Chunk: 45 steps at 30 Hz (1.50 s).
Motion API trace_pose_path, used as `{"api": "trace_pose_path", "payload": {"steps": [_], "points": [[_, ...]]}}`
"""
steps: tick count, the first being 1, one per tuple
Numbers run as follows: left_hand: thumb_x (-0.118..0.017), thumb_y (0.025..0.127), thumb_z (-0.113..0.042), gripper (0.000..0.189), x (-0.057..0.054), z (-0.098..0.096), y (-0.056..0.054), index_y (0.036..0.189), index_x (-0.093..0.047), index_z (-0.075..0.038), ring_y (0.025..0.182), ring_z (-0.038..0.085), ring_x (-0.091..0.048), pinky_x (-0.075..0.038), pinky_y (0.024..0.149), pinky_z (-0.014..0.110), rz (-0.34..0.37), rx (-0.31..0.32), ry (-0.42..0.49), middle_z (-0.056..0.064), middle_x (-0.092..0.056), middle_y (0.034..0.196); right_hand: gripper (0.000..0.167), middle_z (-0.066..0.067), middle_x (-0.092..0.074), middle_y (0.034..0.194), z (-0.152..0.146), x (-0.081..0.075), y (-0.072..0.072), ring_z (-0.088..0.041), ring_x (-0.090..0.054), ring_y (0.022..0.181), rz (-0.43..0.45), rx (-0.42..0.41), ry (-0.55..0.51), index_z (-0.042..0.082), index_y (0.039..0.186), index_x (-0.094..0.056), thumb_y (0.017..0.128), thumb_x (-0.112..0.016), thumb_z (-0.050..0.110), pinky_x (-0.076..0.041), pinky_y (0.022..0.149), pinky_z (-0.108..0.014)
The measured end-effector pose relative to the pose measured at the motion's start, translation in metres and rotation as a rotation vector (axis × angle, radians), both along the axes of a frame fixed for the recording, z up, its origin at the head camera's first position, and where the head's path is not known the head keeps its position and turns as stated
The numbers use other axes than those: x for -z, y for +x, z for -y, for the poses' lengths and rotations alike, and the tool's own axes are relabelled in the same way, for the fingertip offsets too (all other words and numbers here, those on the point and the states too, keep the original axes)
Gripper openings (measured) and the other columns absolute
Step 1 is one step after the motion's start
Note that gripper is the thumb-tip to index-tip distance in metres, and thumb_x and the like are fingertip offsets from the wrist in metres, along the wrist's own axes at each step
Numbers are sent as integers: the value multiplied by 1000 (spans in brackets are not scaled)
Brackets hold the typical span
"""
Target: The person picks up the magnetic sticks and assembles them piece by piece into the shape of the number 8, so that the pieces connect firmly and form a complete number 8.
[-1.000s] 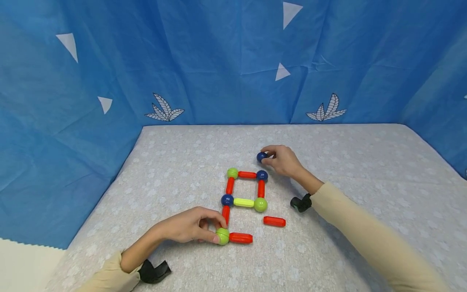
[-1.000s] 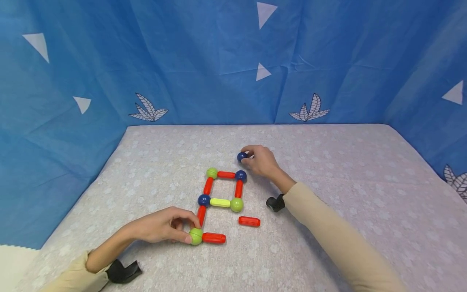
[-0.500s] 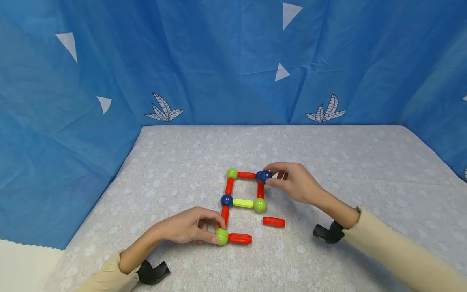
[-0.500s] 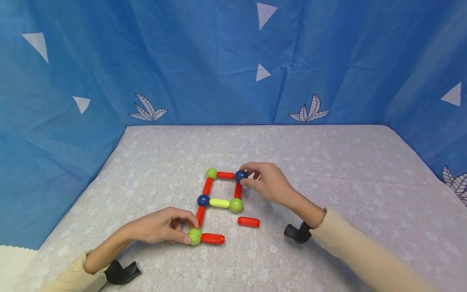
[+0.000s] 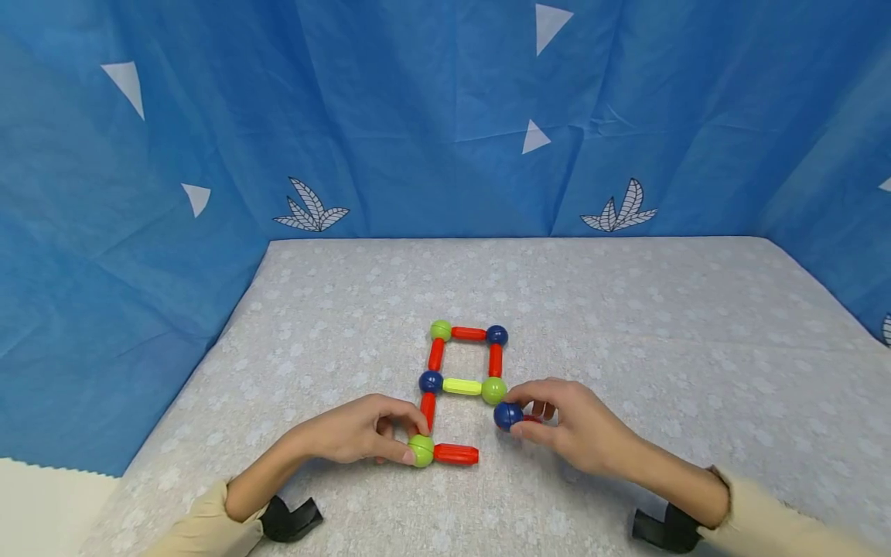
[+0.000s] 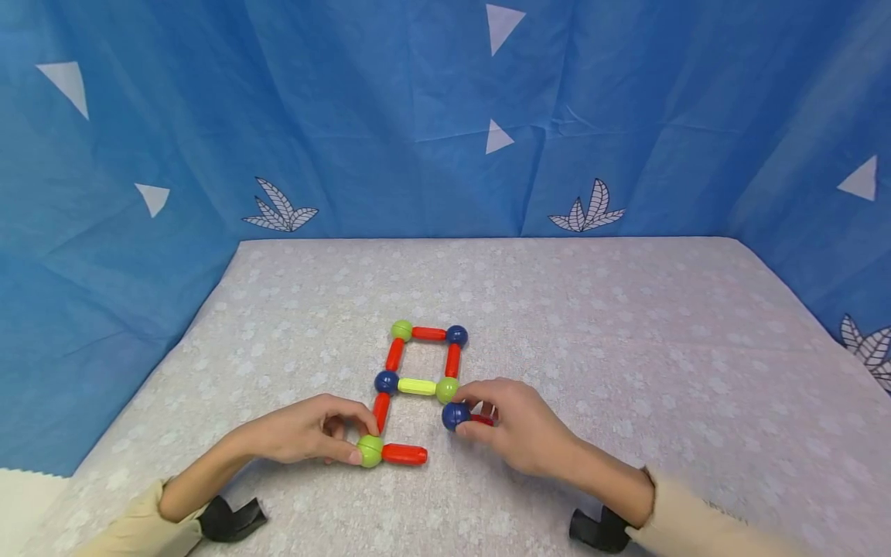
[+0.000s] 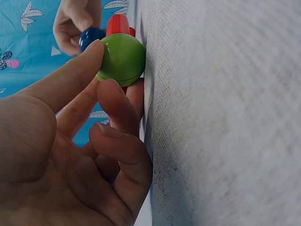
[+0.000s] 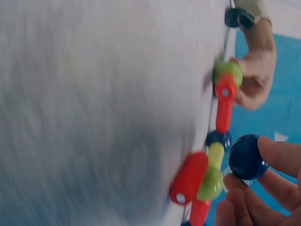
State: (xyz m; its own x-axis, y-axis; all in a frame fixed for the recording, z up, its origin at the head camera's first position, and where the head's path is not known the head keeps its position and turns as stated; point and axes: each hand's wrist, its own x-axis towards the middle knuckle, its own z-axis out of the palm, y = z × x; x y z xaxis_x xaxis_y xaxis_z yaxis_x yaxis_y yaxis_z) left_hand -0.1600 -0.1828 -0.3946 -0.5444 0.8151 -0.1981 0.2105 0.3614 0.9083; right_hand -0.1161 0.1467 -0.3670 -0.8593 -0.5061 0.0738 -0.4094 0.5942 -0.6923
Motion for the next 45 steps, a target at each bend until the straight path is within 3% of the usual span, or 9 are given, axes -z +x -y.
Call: {"api": "trace_pose_path", "payload": {"steps": [12,31,45], "points": [[-73,91,-20,23,1,0,0,114,-68,-17,57,6,-50,-47,54,22,-4,4,10,2,-65,99,26,16,-62,94,10,12,17,-10,-55,79,69,-51,-20,20,110,-69,87,-77,29,-47,68,-27],[-73,91,-20,23,1,-1,1,114,-68,-18,56,7,-50,-48,54,24,-5,-1,1,2,-65,99,21,18,-59,87,16,20,17,-4,-53,74,112,-93,36,25,107,-68,88,-77,28,-46,64,-24],[-72,92,-19,23,0,-1,0,114,-68,-18,57,9,-51,-48,55,24,18,2,-4,3,-65,100,22,18,-60,93,17,20,18,-3,-54,78,121,-98,25,24,108,-67,88,-77,28,-47,66,-24]]}}
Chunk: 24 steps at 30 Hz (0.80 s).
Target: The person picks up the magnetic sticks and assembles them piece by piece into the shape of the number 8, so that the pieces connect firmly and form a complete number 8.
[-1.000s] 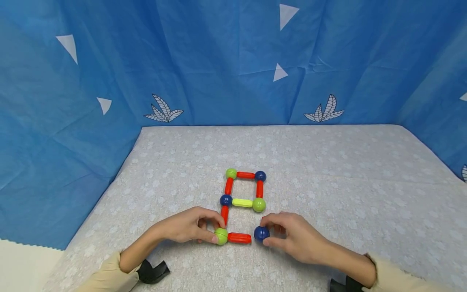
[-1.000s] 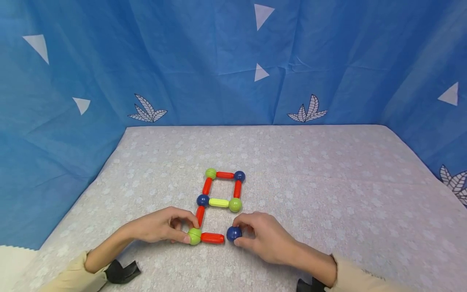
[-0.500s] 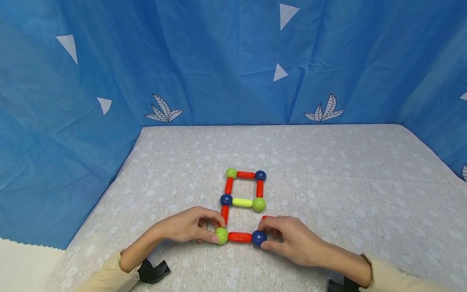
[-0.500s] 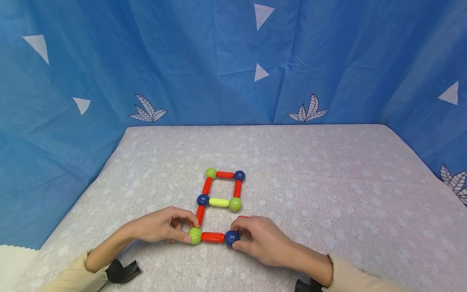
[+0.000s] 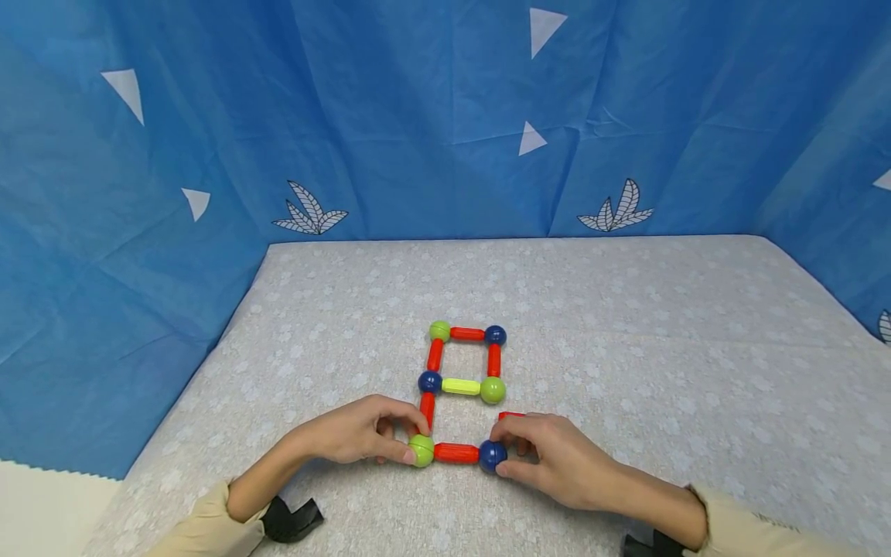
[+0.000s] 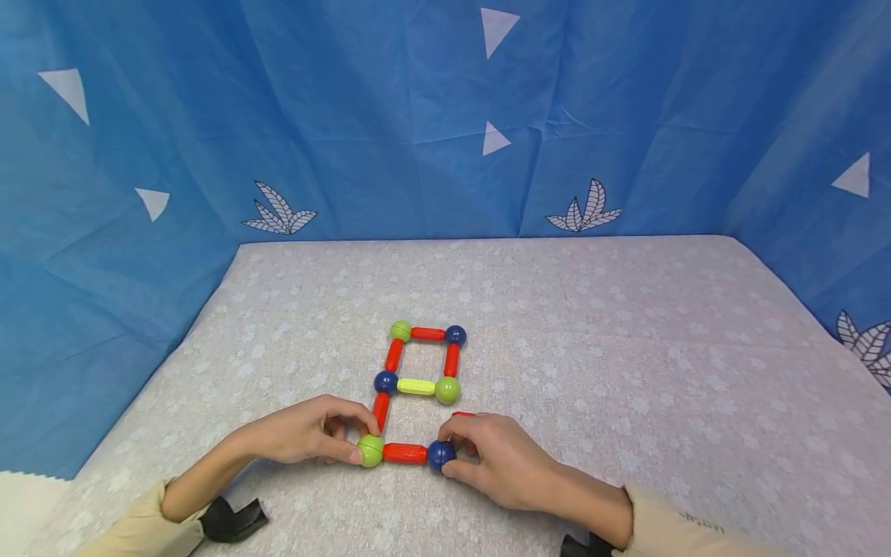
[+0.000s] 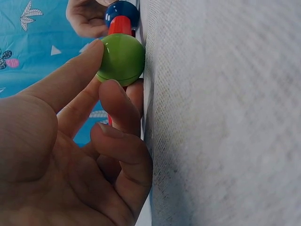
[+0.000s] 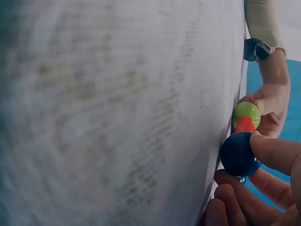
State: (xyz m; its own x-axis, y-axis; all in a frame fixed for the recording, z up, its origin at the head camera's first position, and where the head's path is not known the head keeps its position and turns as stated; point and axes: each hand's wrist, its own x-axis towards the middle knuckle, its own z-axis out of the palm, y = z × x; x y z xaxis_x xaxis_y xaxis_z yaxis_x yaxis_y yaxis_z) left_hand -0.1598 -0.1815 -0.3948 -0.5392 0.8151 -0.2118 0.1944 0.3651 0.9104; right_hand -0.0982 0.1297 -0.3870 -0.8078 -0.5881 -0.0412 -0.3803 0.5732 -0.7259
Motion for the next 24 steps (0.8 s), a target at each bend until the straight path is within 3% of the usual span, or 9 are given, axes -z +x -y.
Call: {"api": "trace_pose_path", "payload": {"steps": [9,14,18,24], "points": [[-72,92,-19,23,0,0,0,115,-68,-18,56,9,-50,-48,54,24,9,0,3,3,-65,100,20,18,-62,94,-2,-1,0,-3,-54,77,-7,-1,-6,24,109,-69,90,-75,28,-48,66,-25],[-72,92,-19,23,1,0,0,115,-68,-17,57,9,-51,-49,55,24,11,5,6,4,-65,100,18,13,-67,99,-9,-3,-1,-4,-58,84,-94,33,-76,18,109,-72,92,-72,24,-51,72,-29],[-72,92,-19,23,0,0,-1,115,-68,-18,56,9,-50,-49,55,24,13,6,6,4,-64,100,15,10,-69,97,-15,-5,-9,-5,-59,83,-169,88,-109,15,105,-74,91,-74,18,-52,72,-30],[-71,93,-19,23,0,0,0,116,-68,-17,57,10,-50,-48,54,23,16,13,10,4,-65,99,15,11,-67,94,-26,-2,-22,-8,-57,82,-158,160,-65,14,105,-73,90,-73,17,-49,71,-30]]}}
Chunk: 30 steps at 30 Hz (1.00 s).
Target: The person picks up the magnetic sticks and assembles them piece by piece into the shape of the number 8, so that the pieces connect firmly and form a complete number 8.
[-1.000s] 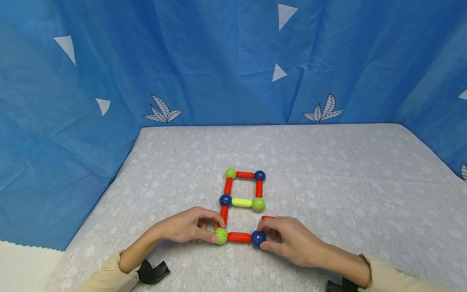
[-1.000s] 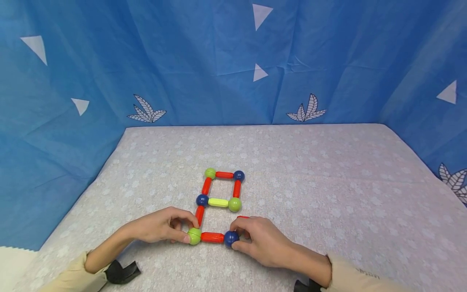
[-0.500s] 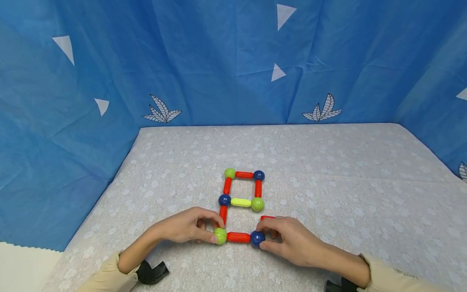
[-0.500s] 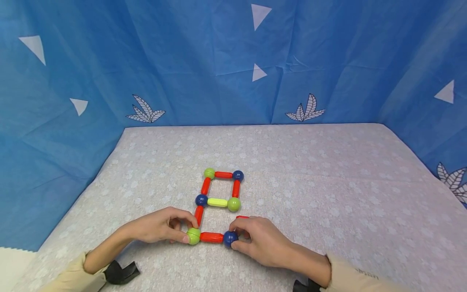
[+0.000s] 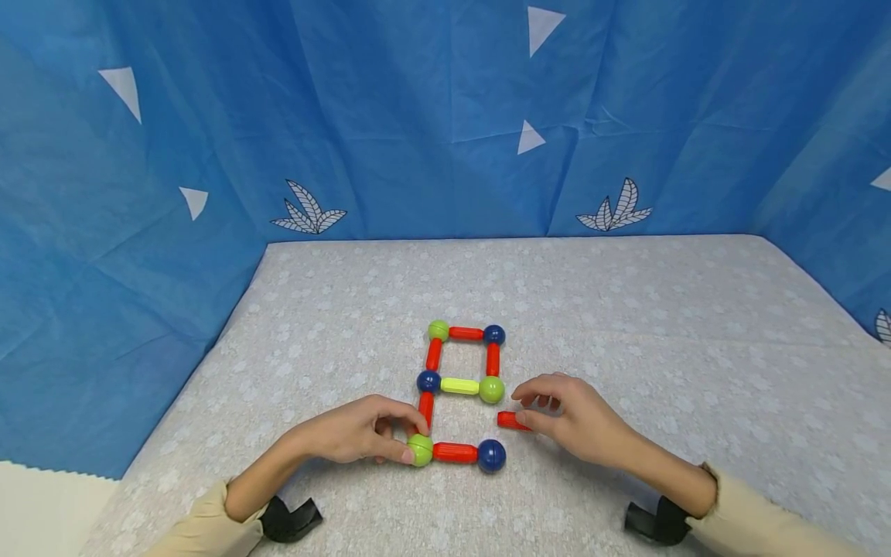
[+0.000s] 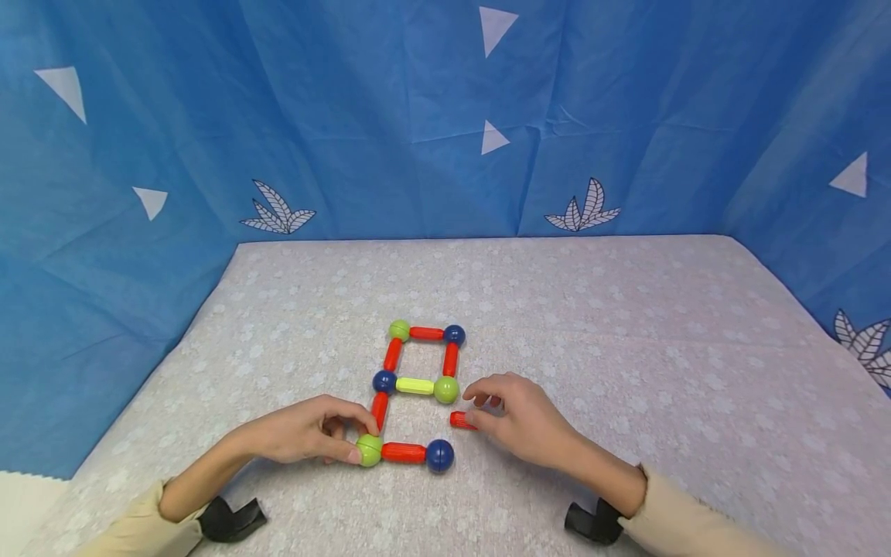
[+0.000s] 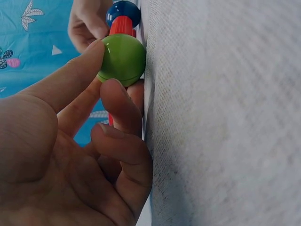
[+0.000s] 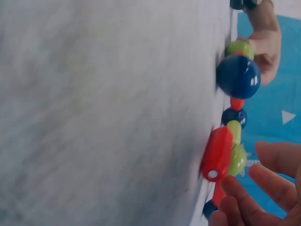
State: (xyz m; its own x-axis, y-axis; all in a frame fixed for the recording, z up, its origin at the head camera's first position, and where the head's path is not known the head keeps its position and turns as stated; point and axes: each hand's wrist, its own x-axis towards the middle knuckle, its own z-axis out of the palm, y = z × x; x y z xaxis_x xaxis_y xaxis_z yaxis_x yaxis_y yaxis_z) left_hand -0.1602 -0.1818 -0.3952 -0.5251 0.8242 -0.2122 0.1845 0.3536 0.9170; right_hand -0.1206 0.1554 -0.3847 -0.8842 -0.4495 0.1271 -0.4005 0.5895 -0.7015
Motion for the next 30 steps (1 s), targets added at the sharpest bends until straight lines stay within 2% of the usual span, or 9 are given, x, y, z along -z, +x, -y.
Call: {"api": "trace_pose_path", "payload": {"steps": [12,18,25,30], "points": [[-71,93,-19,23,1,0,0,115,-68,-17,57,10,-51,-48,54,23,-1,-6,0,3,-64,98,19,13,-57,72,-2,2,-5,-5,-49,61,97,-36,101,12,106,-71,88,-75,19,-43,54,-26],[-72,92,-19,23,1,0,0,115,-68,-17,58,10,-51,-49,55,24,1,-7,1,3,-65,99,26,16,-57,70,1,1,-5,-3,-50,59,99,-64,166,11,111,-70,86,-77,17,-44,55,-25],[-72,92,-19,23,0,0,0,115,-68,-17,58,10,-51,-48,55,23,17,-13,-2,3,-64,99,33,17,-58,71,3,-3,-8,-1,-50,60,80,-81,194,7,117,-68,84,-74,9,-44,55,-25],[-72,92,-19,23,1,0,0,115,-68,-17,58,10,-51,-48,55,23,21,-18,-5,4,-64,99,33,16,-58,71,4,-4,-7,-2,-51,59,85,-59,210,9,116,-67,84,-73,9,-44,55,-25]]}}
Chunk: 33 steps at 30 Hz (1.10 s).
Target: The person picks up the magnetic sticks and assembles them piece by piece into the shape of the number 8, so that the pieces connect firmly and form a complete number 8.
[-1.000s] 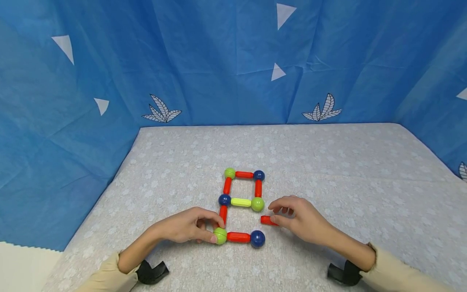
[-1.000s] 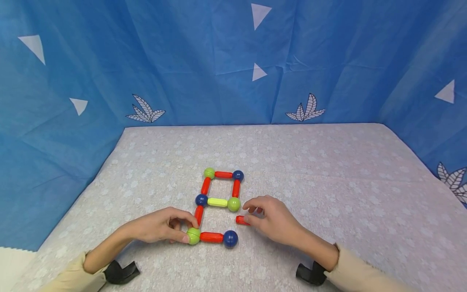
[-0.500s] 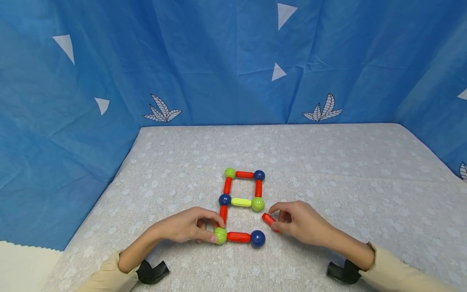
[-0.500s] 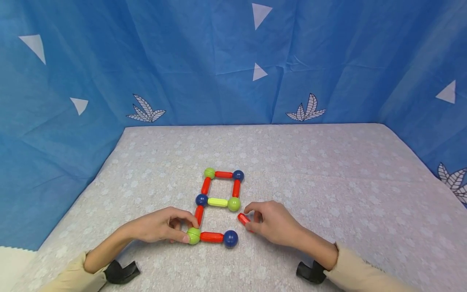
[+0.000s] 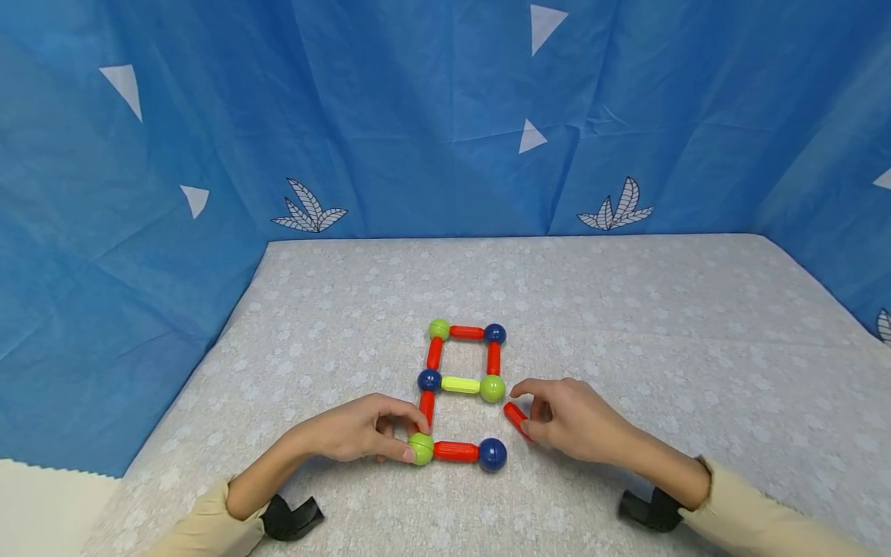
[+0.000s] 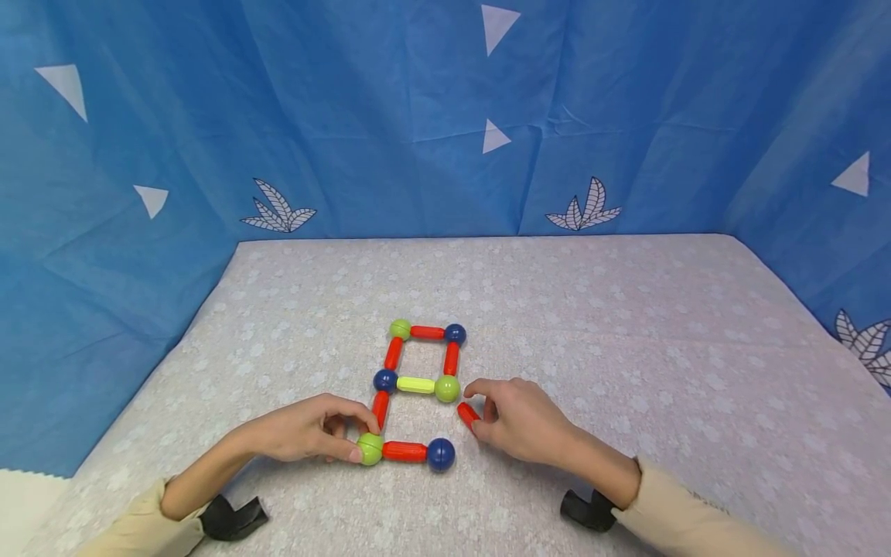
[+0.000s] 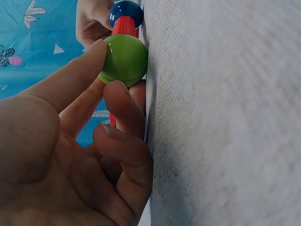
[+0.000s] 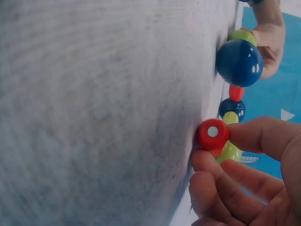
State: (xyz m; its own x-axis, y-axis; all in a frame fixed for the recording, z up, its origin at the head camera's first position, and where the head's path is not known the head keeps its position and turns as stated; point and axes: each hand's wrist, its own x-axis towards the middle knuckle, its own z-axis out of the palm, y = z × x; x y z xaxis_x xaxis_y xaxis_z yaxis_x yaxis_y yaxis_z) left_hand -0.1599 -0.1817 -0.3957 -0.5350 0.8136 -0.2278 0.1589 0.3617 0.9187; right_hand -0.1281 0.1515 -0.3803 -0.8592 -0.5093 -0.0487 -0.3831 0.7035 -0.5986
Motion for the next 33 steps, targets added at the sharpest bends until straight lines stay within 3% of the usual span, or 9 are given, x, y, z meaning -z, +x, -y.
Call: {"api": "trace_pose_path", "payload": {"steps": [14,33], "points": [[-72,92,-19,23,0,-1,-1,115,-69,-17,58,10,-52,-47,55,23,-16,10,11,4,-64,99,28,13,-55,67,2,0,2,-5,-49,55,27,73,-13,14,108,-64,82,-75,9,-42,51,-26],[-72,92,-19,24,0,0,-1,115,-68,-13,58,9,-51,-46,56,22,-18,11,15,3,-64,99,27,6,-63,73,4,6,2,-12,-55,56,139,83,-228,9,112,-62,86,-68,5,-48,50,-28]]}}
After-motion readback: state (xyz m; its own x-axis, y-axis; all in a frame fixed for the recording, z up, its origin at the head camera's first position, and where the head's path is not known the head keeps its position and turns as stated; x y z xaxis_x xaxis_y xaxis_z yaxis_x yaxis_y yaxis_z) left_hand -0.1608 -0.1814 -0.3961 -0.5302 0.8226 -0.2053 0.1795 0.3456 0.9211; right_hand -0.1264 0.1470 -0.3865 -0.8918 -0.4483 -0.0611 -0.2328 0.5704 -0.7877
